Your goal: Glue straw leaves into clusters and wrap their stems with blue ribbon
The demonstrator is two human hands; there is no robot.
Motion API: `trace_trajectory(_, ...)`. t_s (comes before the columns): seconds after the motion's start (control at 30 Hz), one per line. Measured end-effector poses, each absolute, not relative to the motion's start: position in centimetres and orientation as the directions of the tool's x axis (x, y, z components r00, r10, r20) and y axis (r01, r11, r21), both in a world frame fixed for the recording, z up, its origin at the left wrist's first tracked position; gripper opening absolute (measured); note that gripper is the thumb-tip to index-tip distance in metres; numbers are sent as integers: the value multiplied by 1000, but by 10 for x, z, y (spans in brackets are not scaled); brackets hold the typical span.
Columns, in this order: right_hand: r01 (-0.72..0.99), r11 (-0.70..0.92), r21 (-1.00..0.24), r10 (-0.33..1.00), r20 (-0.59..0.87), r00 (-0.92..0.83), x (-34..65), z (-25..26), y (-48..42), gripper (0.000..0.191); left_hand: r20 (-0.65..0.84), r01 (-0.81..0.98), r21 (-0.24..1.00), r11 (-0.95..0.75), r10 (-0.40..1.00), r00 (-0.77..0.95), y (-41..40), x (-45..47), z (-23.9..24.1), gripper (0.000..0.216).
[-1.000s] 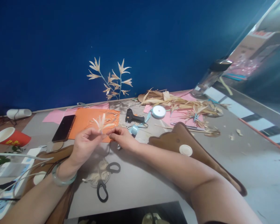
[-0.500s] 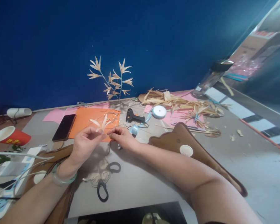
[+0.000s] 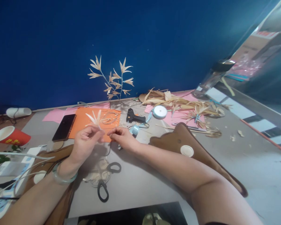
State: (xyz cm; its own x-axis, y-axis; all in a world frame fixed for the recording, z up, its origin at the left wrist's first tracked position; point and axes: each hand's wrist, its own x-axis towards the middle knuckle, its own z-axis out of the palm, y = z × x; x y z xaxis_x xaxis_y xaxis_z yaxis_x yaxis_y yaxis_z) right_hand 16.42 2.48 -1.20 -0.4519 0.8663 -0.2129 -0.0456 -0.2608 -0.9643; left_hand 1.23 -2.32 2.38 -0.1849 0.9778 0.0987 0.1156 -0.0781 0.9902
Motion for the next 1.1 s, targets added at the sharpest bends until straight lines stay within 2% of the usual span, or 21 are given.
trace_trajectory(0.23,-57,-275,-960,870,-223,-441,164,-9,24,11,70,102,993,-57,989,-128,-21,10,19,27)
trace_trajectory(0.5,-53,-269,-962,868,-218,-447,164,-10,24,12,-7,-14,1000,6,996,-90,-17,9,17,25)
trace_trajectory(0.73,-52,-254,-966,874,-206,-440,164,-12,25,13,-51,-106,994,38,991,-123,-18,7,12,22)
trace_trajectory(1.1,-122,-214,-969,897,-146,-418,166,-5,25,10,-101,-140,987,81,985,-141,-21,11,16,25)
